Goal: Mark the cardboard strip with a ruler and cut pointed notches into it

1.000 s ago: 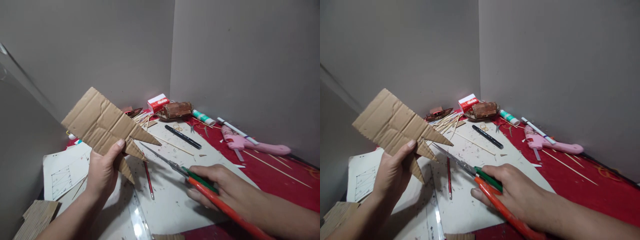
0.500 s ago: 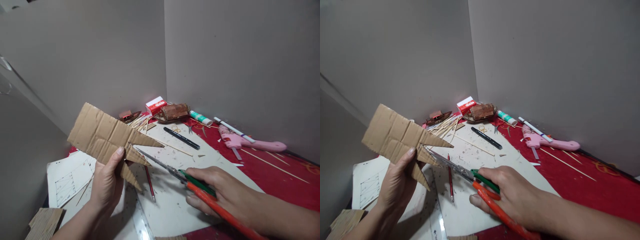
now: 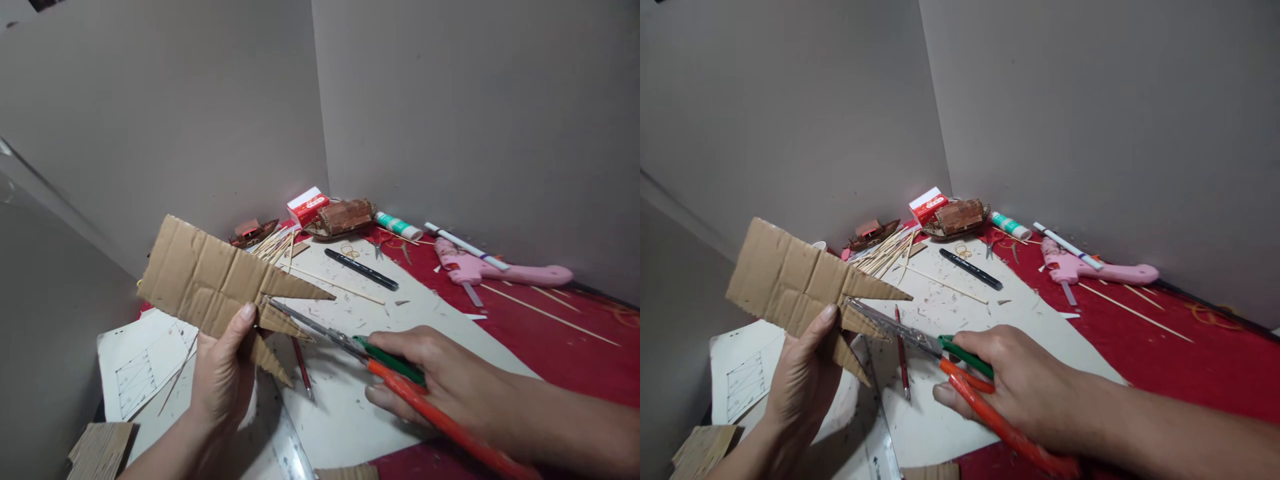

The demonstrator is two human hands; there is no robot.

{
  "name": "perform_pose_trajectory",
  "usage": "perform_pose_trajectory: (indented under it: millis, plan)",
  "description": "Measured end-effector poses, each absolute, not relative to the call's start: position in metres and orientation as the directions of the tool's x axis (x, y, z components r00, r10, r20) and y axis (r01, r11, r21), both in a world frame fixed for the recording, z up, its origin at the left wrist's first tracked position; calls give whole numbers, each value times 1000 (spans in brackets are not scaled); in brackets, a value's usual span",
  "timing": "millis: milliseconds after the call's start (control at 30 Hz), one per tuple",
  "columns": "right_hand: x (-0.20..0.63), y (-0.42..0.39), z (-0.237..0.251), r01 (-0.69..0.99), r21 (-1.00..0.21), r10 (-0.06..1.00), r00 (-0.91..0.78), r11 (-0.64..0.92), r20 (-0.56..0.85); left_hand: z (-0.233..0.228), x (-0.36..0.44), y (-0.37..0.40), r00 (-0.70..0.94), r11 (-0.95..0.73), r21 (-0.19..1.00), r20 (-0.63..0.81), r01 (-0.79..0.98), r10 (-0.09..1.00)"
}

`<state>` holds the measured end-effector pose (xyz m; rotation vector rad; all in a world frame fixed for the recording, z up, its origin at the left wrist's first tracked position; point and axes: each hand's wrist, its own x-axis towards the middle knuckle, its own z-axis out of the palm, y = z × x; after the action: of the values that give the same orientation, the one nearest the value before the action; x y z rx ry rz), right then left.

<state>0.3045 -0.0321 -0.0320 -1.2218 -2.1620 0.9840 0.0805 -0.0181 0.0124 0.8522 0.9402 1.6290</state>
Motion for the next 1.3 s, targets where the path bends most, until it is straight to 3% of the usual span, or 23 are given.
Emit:
perform_pose_trajectory:
  millis: [567, 933, 1100, 1300]
  plan:
    - [303, -35, -41, 452, -831, 885, -454, 324, 98, 12, 82, -19, -263, -140, 910, 36, -390, 964]
    - [305, -34, -44, 476, -725, 845, -454, 497, 282, 19, 84, -24, -261, -74, 864, -69, -499, 963]
    - [303, -35, -42, 498, -748, 872, -435, 439, 223, 22, 85, -25, -244, -1, 853, -148, -522, 959]
    - [303, -36, -33, 585, -685, 874, -457, 435, 165, 14, 85, -27, -251, -101, 864, -31, -493, 967]
